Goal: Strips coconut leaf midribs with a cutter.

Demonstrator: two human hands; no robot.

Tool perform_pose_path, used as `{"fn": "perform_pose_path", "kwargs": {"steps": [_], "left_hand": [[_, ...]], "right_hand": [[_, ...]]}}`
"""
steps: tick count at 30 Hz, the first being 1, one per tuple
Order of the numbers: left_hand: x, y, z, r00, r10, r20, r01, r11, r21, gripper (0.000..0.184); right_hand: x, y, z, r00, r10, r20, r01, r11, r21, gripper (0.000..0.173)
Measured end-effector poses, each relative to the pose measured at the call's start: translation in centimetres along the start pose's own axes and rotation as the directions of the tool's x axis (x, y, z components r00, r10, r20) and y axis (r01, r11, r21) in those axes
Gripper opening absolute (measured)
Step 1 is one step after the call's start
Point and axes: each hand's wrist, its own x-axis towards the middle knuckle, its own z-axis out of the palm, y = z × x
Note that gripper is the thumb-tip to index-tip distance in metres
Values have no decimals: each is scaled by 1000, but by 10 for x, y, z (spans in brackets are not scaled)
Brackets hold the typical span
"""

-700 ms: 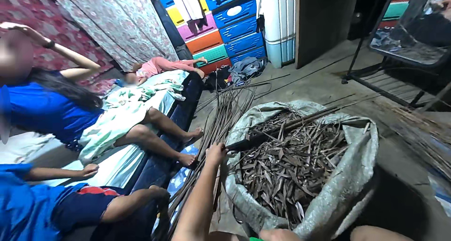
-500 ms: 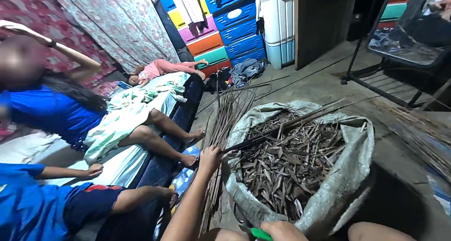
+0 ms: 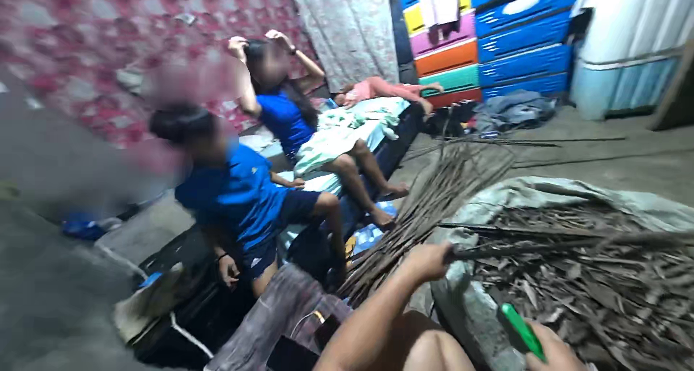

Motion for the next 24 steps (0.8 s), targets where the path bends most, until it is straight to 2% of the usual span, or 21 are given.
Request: {"fn": "perform_pose_path", "kwargs": {"steps": [4,7,9,11,13,14,15,16,17,18,20,24], "left_hand": [[-24,14,18,988,150,-31,-150,988,-20,33],[-38,21,29,987,149,-56,-150,988,-18,34],[-42,25,34,991,119,-63,-120,993,-11,40],[-43,29,37,992,105,-68,-107,994,-16,41],[-42,35,41,991,108,-78,-110,993,-30,38],[-41,39,44,990,110,-83,-114,993,-34,35],[-39,45,45,992,103,-72,-105,994,-34,34],[-38,51,46,995,89,-53,-91,995,-36,34],[-36,57,47,997,69,-26,-70,997,-33,34],[-35,62,48,999,53,-5,-53,998,-35,34],[-32,63,51,999,45,3,-45,999,-28,33],[-32,58,57,998,44,-32,-46,998,-43,32]], "right_hand": [[-3,2,-6,987,-56,-153,56,998,-6,55],[-10,-6,-6,967,-116,-226,111,993,-32,56],[-13,-7,-3,934,-204,-295,199,979,-47,56],[-15,-7,5,837,-321,-443,337,941,-45,54],[-11,-5,16,698,-413,-586,463,883,-70,53],[-8,-3,20,673,-435,-598,469,876,-111,53],[-6,-1,20,723,-421,-547,407,900,-156,53],[-5,-1,17,839,-344,-421,285,938,-199,55],[-2,-2,12,940,-201,-274,137,962,-236,56],[2,-1,10,977,-94,-191,40,963,-266,57],[1,-2,7,971,-102,-215,47,968,-246,57],[-8,-6,-4,884,-268,-383,250,963,-97,55]]}}
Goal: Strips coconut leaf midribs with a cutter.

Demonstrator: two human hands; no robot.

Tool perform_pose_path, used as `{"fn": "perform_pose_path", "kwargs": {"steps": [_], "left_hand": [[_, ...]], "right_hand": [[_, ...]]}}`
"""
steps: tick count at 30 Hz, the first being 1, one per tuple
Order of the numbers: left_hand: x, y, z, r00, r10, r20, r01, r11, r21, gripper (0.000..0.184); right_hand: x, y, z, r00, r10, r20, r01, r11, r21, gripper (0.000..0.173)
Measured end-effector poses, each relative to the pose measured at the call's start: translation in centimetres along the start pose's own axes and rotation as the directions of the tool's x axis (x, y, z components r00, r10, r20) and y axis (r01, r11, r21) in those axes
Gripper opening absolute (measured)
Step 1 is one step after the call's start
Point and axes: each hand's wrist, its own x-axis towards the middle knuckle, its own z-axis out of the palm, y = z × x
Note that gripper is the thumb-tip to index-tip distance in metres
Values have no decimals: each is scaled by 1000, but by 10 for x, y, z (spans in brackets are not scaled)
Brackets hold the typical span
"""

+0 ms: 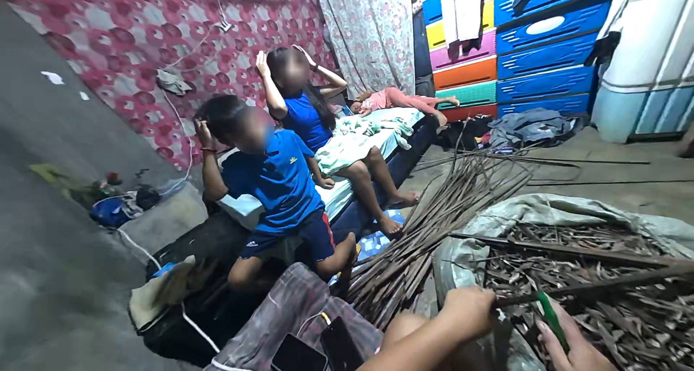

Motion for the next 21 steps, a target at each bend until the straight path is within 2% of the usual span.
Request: {"fn": "perform_pose_path", "kwargs": {"steps": [2,10,16,18,21], "left_hand": [[0,-3,3,1000,-17,-1,17,1000,6,32],[-2,-2,-2,994,-104,37,105,994,-20,36],[2,-8,3,989,-132,72,136,990,-44,39],[1,-14,-1,985,-129,115,138,987,-79,40],[-10,-26,-14,965,-136,226,188,955,-228,44]], "right_hand": [[-2,4,1,1000,5,-14,-5,999,34,55],[-2,8,14,974,81,214,-80,997,-12,55],[-7,7,21,962,109,251,-100,994,-46,49],[-8,6,22,955,129,266,-123,992,-39,46],[-9,7,25,958,129,255,-140,990,25,44]]}}
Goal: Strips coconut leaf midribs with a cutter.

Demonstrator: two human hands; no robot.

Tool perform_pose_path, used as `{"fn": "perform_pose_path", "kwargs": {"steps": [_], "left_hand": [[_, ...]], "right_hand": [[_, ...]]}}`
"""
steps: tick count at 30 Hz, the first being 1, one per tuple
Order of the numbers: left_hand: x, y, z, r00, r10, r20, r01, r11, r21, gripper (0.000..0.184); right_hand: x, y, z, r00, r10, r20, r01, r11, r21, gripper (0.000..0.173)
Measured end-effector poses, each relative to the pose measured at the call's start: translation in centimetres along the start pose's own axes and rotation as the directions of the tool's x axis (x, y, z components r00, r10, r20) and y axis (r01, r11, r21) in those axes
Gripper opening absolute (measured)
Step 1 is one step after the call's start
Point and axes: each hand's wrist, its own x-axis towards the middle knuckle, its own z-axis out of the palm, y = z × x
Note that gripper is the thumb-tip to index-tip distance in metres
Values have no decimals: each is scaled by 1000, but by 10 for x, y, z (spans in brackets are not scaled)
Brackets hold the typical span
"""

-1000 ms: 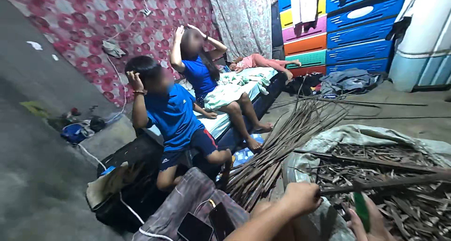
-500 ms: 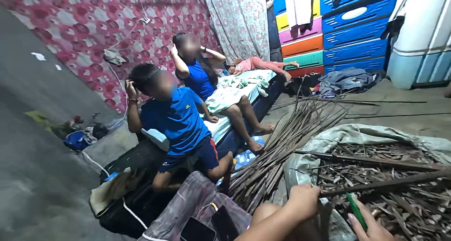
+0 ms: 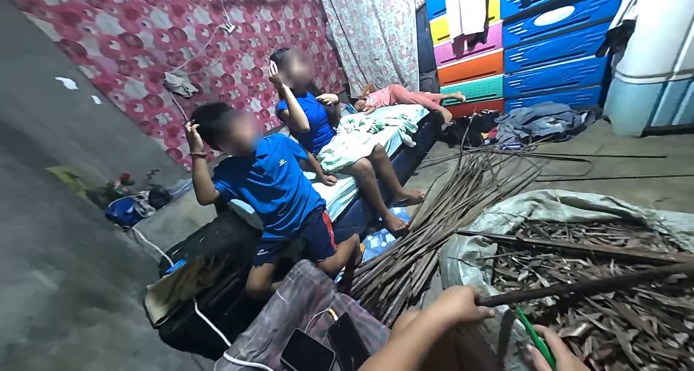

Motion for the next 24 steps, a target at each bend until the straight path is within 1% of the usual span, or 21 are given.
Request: {"fn": "perform_pose_path", "kwargs": {"steps": [3,5,6,8,10,11,13,15,16,18,19,20,21,24], "left_hand": [[-32,-7,-8,994,44,104,-36,996,-81,43],[-60,-5,-10,989,83,118,-74,994,-85,41],[-73,-3,-9,989,86,117,-79,995,-63,41],[-92,-6,-5,994,83,78,-84,996,19,43],[-97,-20,6,987,157,29,-159,983,89,44],[-98,-26,12,979,204,32,-205,976,67,42],[-105,-28,15,961,252,111,-243,966,-85,39],[-112,-35,17,952,234,197,-179,948,-262,43],[-117,-42,19,949,214,233,-122,926,-357,49],[-126,-56,21,944,105,311,79,846,-527,66],[-126,-65,21,934,54,354,166,811,-561,73],[-126,-73,18,923,9,384,234,781,-579,75],[-127,-78,14,919,-24,393,274,757,-593,76],[-116,-100,1,937,-53,345,272,730,-627,80]], "right_hand": [[-4,-4,2,993,-64,-101,86,970,228,42],[-7,-10,3,984,-91,-154,141,921,363,41],[-9,-13,3,985,-85,-152,143,892,428,43],[-12,-18,4,994,-46,-102,94,835,542,45],[-14,-17,7,999,-23,-42,45,764,644,46],[-15,-15,9,999,-25,-21,32,726,686,48],[-16,-10,12,999,-26,20,2,660,752,49],[-17,-11,12,999,-9,37,-24,601,799,47],[-18,-11,13,999,1,36,-30,580,814,45],[-18,-12,11,999,2,34,-29,563,826,42],[-18,-12,11,999,-2,32,-25,563,826,42],[-18,-11,11,1000,-5,24,-17,566,824,41],[-18,-11,11,1000,-4,13,-8,569,822,40],[-20,-12,11,1000,-15,-4,12,582,813,38]]}}
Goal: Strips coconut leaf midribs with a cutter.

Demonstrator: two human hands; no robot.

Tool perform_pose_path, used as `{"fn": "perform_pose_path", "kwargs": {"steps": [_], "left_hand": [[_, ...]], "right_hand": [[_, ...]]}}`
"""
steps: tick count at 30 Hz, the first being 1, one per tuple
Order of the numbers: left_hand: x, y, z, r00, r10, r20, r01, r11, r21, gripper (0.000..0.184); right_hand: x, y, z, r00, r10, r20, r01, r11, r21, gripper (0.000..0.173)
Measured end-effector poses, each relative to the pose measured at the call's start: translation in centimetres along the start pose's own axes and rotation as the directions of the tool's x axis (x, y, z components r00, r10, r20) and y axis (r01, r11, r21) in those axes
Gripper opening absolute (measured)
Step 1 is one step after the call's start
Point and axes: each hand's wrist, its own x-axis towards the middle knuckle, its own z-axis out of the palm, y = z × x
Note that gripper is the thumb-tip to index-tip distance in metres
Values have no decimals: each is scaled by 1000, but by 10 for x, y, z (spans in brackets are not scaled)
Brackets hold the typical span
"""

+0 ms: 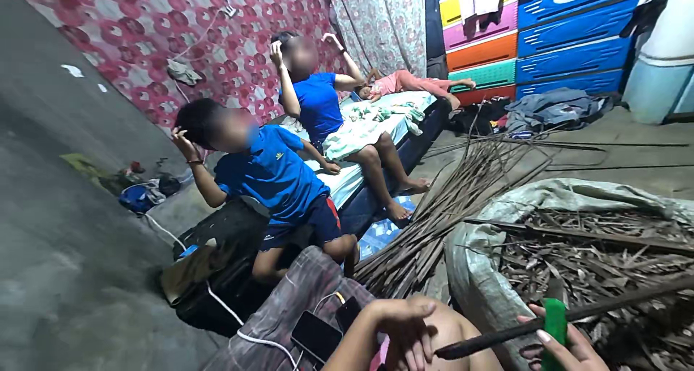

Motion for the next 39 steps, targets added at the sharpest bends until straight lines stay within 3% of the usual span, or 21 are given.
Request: {"fn": "perform_pose_path", "kwargs": {"steps": [2,3,5,7,9,11,13,16,18,23,26,29,32,36,39], "left_hand": [[20,0,-25,986,-10,-164,18,999,44,81],[30,2,-35,950,16,-311,21,993,117,75],[44,13,-51,806,118,-581,121,927,356,56],[46,26,-50,729,222,-648,212,827,521,49],[46,37,-37,727,350,-591,71,818,571,44],[38,50,-15,775,454,-440,-166,817,552,41],[25,64,10,833,492,-252,-302,787,539,42],[11,83,45,888,457,-51,-342,731,590,45],[12,89,65,912,410,-8,-298,675,676,47],[22,88,98,931,357,-72,-171,603,779,42],[17,91,101,932,325,-161,-38,529,847,40],[25,79,92,866,399,-302,95,462,882,38],[26,77,81,813,438,-383,142,489,861,38],[3,87,62,797,410,-444,200,514,834,38],[-11,69,39,728,557,-399,90,499,862,34]], "right_hand": [[-2,-2,0,1000,-5,13,5,1000,-1,38],[-3,-2,0,1000,-8,20,8,1000,0,38],[-4,0,0,999,-16,29,16,1000,0,38],[-4,0,0,999,-16,28,16,1000,-6,39],[-5,-1,0,999,-16,28,16,1000,-24,38],[-6,-1,1,1000,-2,30,3,1000,-31,39],[-5,0,1,999,7,47,-4,999,-46,40],[-6,3,3,996,-16,93,22,997,-69,43],[-7,5,4,992,-33,126,46,994,-102,45],[-14,-3,2,983,-10,184,70,943,-325,51],[-16,-16,-9,981,-14,191,118,830,-545,52],[-15,-26,-21,978,-163,128,206,693,-691,51],[-11,-35,-28,947,-321,6,213,613,-761,48],[-6,-52,-40,965,-229,-128,69,692,-718,47],[-1,-59,-47,962,-168,-217,-19,748,-663,50]]}}
